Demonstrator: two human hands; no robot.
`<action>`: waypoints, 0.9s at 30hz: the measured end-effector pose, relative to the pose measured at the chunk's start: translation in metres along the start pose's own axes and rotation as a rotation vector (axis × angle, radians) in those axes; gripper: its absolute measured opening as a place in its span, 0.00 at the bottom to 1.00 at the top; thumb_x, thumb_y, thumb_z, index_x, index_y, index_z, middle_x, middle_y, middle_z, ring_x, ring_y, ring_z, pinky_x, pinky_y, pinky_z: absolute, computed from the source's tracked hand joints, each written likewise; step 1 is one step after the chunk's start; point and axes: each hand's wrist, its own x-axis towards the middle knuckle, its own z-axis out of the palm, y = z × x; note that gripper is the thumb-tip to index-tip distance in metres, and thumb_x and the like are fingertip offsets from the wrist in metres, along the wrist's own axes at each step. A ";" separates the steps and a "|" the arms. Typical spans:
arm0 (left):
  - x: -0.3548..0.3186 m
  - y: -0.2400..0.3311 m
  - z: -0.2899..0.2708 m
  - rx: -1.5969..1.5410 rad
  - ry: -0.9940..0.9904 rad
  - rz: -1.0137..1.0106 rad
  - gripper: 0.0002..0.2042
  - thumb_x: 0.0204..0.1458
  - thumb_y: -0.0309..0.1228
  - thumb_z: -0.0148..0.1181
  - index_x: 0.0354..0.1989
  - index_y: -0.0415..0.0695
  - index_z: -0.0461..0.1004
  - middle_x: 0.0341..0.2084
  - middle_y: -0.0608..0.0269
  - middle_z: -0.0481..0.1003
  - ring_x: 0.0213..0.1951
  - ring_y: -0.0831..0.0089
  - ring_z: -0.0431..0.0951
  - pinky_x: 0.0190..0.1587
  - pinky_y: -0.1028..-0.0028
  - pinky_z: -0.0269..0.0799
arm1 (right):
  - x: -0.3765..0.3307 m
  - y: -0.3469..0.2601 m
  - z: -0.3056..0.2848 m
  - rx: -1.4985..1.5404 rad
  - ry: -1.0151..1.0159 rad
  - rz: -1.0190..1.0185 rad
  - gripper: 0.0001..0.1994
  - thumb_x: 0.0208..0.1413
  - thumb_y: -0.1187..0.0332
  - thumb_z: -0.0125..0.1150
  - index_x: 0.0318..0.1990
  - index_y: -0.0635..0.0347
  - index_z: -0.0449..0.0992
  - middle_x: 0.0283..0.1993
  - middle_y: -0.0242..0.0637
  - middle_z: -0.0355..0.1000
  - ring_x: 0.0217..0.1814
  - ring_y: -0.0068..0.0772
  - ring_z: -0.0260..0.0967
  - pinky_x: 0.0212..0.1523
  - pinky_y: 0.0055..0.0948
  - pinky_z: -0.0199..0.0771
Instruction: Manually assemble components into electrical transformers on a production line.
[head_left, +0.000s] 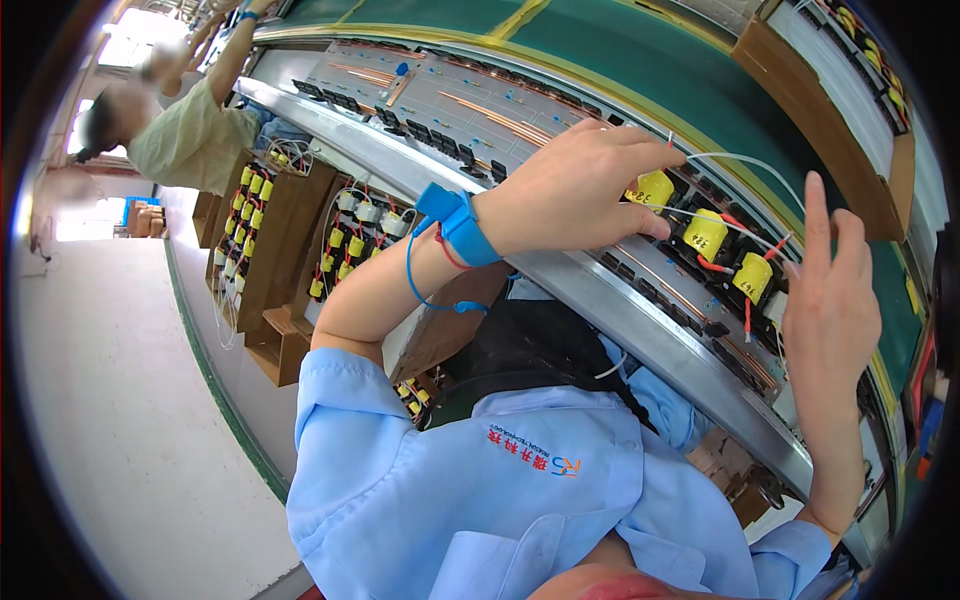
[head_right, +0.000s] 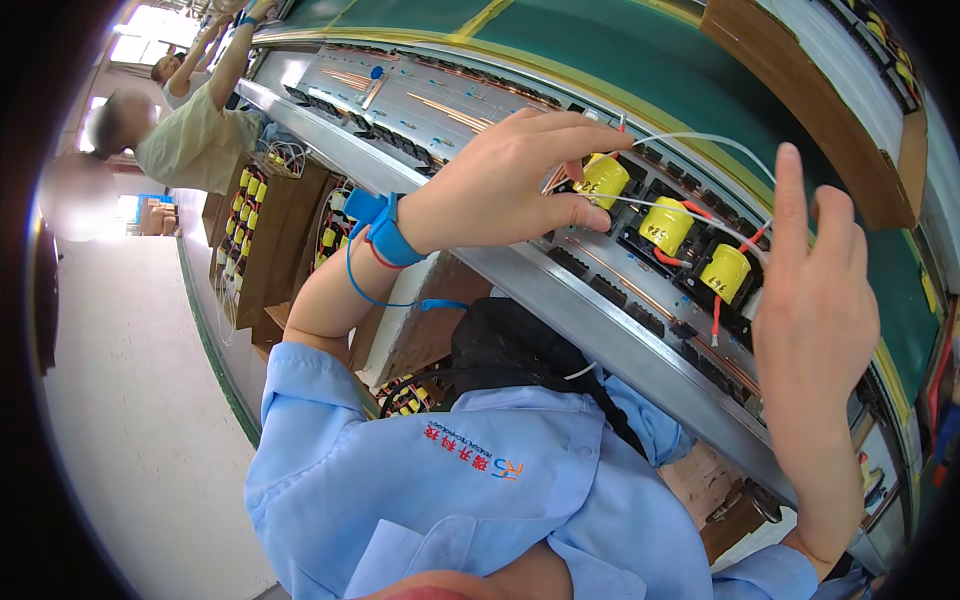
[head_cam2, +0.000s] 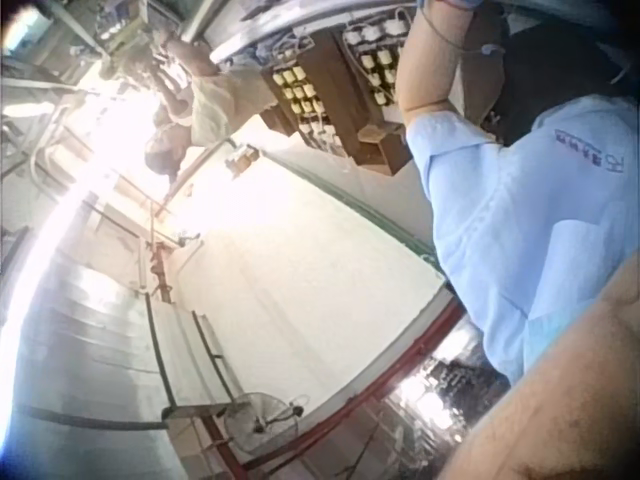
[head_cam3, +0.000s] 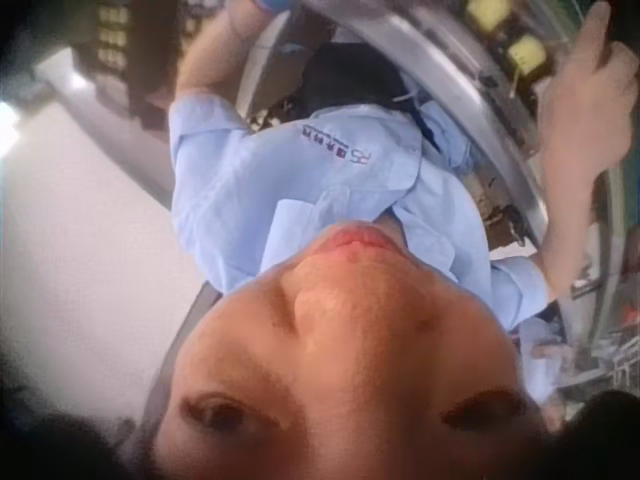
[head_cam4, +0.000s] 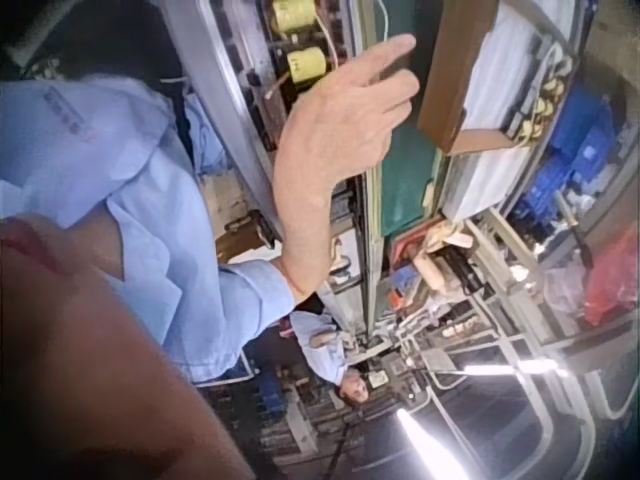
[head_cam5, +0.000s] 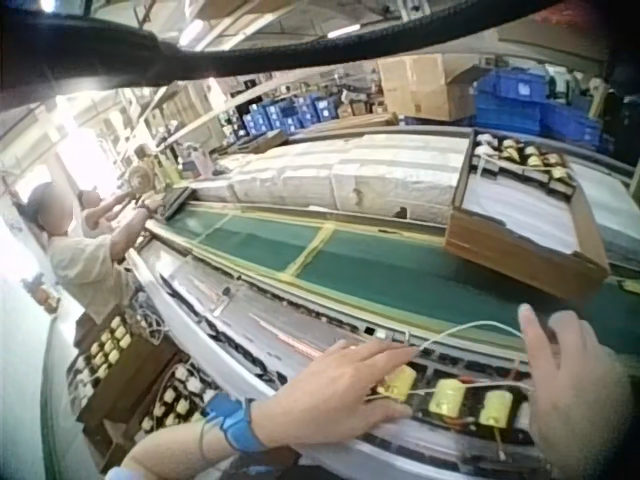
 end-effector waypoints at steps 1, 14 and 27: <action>0.000 0.000 0.000 0.003 0.002 0.000 0.28 0.41 0.40 0.72 0.53 0.44 0.74 0.43 0.60 0.76 0.36 0.65 0.76 0.47 0.66 0.70 | -0.001 0.005 0.000 0.000 0.004 0.000 0.37 0.46 0.74 0.67 0.67 0.55 0.61 0.47 0.36 0.65 0.46 0.32 0.69 0.37 0.29 0.75; -0.005 -0.005 0.008 -0.078 0.020 0.071 0.17 0.43 0.26 0.69 0.45 0.46 0.81 0.27 0.68 0.82 0.30 0.75 0.76 0.48 0.72 0.65 | -0.019 0.045 0.032 0.569 0.319 -0.401 0.26 0.45 0.73 0.64 0.56 0.58 0.75 0.18 0.30 0.58 0.16 0.28 0.57 0.18 0.28 0.55; 0.037 0.002 -0.012 -0.373 -0.390 -0.589 0.14 0.51 0.25 0.67 0.46 0.35 0.78 0.31 0.62 0.81 0.33 0.82 0.79 0.38 0.82 0.75 | -0.038 0.063 0.044 0.485 0.128 -0.631 0.26 0.40 0.73 0.57 0.52 0.67 0.76 0.28 0.35 0.68 0.24 0.29 0.62 0.22 0.29 0.57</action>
